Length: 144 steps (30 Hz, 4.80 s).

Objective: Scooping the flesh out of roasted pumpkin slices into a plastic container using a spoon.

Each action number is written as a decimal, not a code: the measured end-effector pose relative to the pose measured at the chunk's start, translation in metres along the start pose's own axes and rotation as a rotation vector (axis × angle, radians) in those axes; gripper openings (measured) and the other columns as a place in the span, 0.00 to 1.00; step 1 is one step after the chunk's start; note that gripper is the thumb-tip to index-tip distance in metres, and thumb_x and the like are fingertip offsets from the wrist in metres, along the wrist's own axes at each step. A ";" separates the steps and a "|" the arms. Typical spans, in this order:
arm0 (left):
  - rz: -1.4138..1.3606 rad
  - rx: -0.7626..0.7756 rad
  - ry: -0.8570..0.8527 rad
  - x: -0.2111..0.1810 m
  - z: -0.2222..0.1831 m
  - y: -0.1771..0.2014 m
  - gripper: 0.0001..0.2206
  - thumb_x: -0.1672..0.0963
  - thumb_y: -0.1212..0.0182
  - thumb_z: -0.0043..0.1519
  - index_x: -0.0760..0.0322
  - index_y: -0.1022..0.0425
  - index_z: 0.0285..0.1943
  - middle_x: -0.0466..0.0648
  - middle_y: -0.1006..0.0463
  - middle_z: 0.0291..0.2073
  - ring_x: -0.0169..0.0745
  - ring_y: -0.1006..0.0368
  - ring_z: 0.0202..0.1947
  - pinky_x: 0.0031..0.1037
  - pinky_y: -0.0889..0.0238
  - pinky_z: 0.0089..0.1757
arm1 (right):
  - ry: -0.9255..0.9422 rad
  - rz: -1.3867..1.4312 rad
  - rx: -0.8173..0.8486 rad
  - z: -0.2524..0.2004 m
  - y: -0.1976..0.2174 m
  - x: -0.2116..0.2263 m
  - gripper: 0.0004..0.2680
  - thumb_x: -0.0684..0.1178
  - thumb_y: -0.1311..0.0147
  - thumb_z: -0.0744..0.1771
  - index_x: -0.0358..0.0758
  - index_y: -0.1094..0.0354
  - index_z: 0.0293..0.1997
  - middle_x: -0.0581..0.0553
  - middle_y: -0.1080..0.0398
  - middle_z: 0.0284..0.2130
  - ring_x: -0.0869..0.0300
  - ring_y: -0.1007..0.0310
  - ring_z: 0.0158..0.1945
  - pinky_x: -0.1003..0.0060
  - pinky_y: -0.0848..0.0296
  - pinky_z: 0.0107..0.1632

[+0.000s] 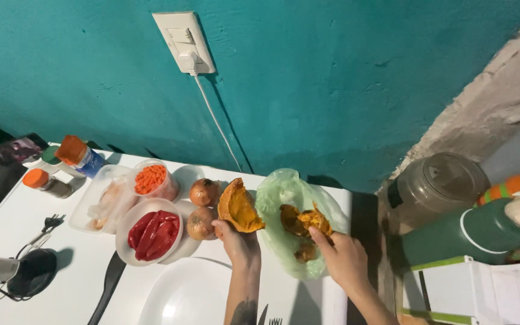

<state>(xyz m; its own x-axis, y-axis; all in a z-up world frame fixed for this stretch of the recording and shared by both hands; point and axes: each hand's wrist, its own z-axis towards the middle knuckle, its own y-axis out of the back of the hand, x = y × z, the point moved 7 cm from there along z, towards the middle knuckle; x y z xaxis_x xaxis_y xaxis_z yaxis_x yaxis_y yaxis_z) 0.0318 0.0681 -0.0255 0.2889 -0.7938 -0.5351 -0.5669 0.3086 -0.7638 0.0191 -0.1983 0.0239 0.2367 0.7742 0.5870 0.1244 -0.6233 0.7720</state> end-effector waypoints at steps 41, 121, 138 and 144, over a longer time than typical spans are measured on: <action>0.091 0.286 0.613 0.064 -0.234 -0.003 0.35 0.40 0.67 0.66 0.65 0.38 0.72 0.55 0.27 0.61 0.52 0.29 0.58 0.40 0.35 0.53 | 0.586 -0.297 -0.597 -0.172 0.103 -0.017 0.08 0.45 0.43 0.64 0.42 0.27 0.46 0.48 0.27 0.33 0.52 0.26 0.39 0.59 0.25 0.40; 0.037 -0.043 0.692 0.143 -0.384 0.079 0.26 0.48 0.66 0.71 0.68 0.33 0.66 0.57 0.25 0.62 0.59 0.28 0.59 0.50 0.35 0.57 | 0.063 -0.227 -0.074 -0.266 0.065 -0.319 0.22 0.35 0.51 0.65 0.37 0.39 0.69 0.36 0.38 0.52 0.44 0.27 0.52 0.59 0.20 0.47; 0.037 -0.040 0.693 0.145 -0.390 0.077 0.26 0.45 0.64 0.70 0.63 0.32 0.67 0.52 0.27 0.65 0.54 0.33 0.65 0.47 0.46 0.64 | 0.498 -0.257 -0.497 -0.292 0.079 -0.289 0.12 0.39 0.42 0.62 0.40 0.23 0.49 0.44 0.30 0.38 0.52 0.23 0.37 0.61 0.22 0.40; 0.027 -0.038 0.696 0.150 -0.385 0.084 0.26 0.45 0.65 0.71 0.61 0.33 0.67 0.51 0.28 0.65 0.52 0.36 0.67 0.45 0.47 0.65 | 0.522 -0.144 -0.454 -0.291 0.085 -0.285 0.10 0.40 0.39 0.62 0.40 0.22 0.46 0.47 0.29 0.31 0.56 0.23 0.33 0.63 0.21 0.36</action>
<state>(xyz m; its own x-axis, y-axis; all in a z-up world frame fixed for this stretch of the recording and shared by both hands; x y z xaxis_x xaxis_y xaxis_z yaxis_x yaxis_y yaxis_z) -0.2690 -0.2266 -0.0307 -0.2807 -0.9411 -0.1884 -0.5970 0.3249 -0.7335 -0.3180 -0.4402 -0.0064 -0.2593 0.8679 0.4237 -0.3210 -0.4912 0.8097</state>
